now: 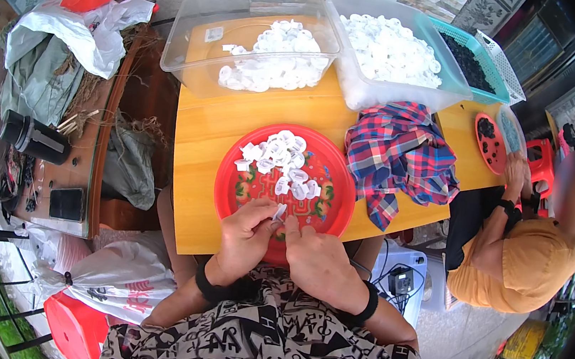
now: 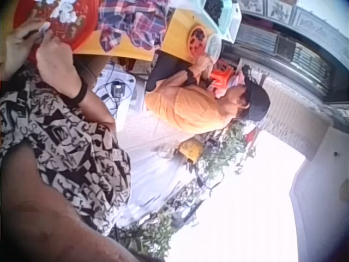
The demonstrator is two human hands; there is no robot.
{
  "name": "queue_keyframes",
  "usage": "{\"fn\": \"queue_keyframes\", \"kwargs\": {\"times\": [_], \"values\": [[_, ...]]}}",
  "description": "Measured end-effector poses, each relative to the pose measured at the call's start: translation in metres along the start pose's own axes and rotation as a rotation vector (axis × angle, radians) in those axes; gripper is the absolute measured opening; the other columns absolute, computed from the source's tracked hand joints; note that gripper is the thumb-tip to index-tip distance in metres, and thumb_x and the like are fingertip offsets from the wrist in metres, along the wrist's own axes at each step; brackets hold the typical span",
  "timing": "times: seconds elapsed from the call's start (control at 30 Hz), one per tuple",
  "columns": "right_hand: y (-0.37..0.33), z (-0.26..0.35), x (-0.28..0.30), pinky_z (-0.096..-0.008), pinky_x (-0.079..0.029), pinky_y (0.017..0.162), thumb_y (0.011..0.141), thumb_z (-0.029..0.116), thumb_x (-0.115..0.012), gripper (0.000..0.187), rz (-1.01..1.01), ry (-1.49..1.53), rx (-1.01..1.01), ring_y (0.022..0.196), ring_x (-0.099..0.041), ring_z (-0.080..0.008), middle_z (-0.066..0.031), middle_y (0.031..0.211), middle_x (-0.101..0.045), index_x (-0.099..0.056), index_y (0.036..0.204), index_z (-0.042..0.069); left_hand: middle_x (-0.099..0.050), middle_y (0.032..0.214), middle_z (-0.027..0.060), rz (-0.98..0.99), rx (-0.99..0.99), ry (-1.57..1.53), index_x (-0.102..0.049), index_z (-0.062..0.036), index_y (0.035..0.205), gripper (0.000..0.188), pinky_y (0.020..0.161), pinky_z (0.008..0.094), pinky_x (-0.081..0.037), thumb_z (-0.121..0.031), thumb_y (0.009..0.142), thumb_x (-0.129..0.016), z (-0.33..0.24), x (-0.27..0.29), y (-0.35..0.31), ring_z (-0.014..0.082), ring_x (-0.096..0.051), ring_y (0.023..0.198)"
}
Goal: Assembling small white plastic components by inserting black rings using a small tool.
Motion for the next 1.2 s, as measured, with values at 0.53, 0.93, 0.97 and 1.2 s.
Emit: {"fn": "queue_keyframes", "kwargs": {"times": [0.53, 0.93, 0.97, 1.2], "values": [[-0.017, -0.02, 0.034, -0.0351, -0.043, 0.052, 0.066, 0.0, -0.059, 0.043, -0.263, 0.078, 0.033, 0.062, -0.054, -0.0247, -0.0096, 0.071, -0.047, -0.06, 0.109, 0.002, -0.058, 0.109, 0.014, 0.175, 0.231, -0.513, -0.059, 0.0026, 0.103, 0.028, 0.077, 0.0287, -0.053, 0.015, 0.079, -0.057, 0.015, -0.003, 0.002, 0.0197, -0.06, 0.093], [-0.017, -0.011, 0.03, -0.0346, -0.042, 0.056, 0.06, 0.004, -0.063, 0.05, -0.274, 0.025, 0.065, 0.067, -0.05, -0.0234, -0.0082, 0.075, -0.044, -0.059, 0.11, 0.004, -0.058, 0.11, 0.0149, 0.176, 0.187, -0.57, -0.06, 0.0015, 0.105, 0.033, 0.085, 0.0314, -0.05, 0.017, 0.077, -0.057, 0.007, -0.002, 0.001, 0.0216, -0.058, 0.1], [-0.016, -0.01, 0.032, -0.033, -0.042, 0.054, 0.064, 0.007, -0.06, 0.044, -0.285, -0.012, 0.086, 0.066, -0.051, -0.0219, -0.0073, 0.074, -0.044, -0.06, 0.107, 0.003, -0.058, 0.11, 0.0148, 0.185, 0.171, -0.539, -0.06, 0.0014, 0.106, 0.033, 0.085, 0.031, -0.05, 0.017, 0.077, -0.057, 0.007, -0.002, 0.001, 0.0214, -0.058, 0.1], [-0.014, -0.004, 0.027, -0.03, -0.041, 0.052, 0.07, 0.013, -0.057, 0.038, -0.312, -0.154, 0.137, 0.066, -0.051, -0.0193, -0.0059, 0.074, -0.047, -0.062, 0.106, 0.001, -0.059, 0.107, 0.014, 0.148, 0.199, -0.398, -0.059, 0.0036, 0.105, 0.03, 0.083, 0.0293, -0.05, 0.016, 0.078, -0.057, 0.01, 0.0, -0.002, 0.0194, -0.059, 0.097]]}}
Point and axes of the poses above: each hand's wrist, its own y-axis towards the middle knuckle, its own x-axis out of the back of the hand, z = x × y, the point moved 7 cm from there along y, towards the middle knuckle
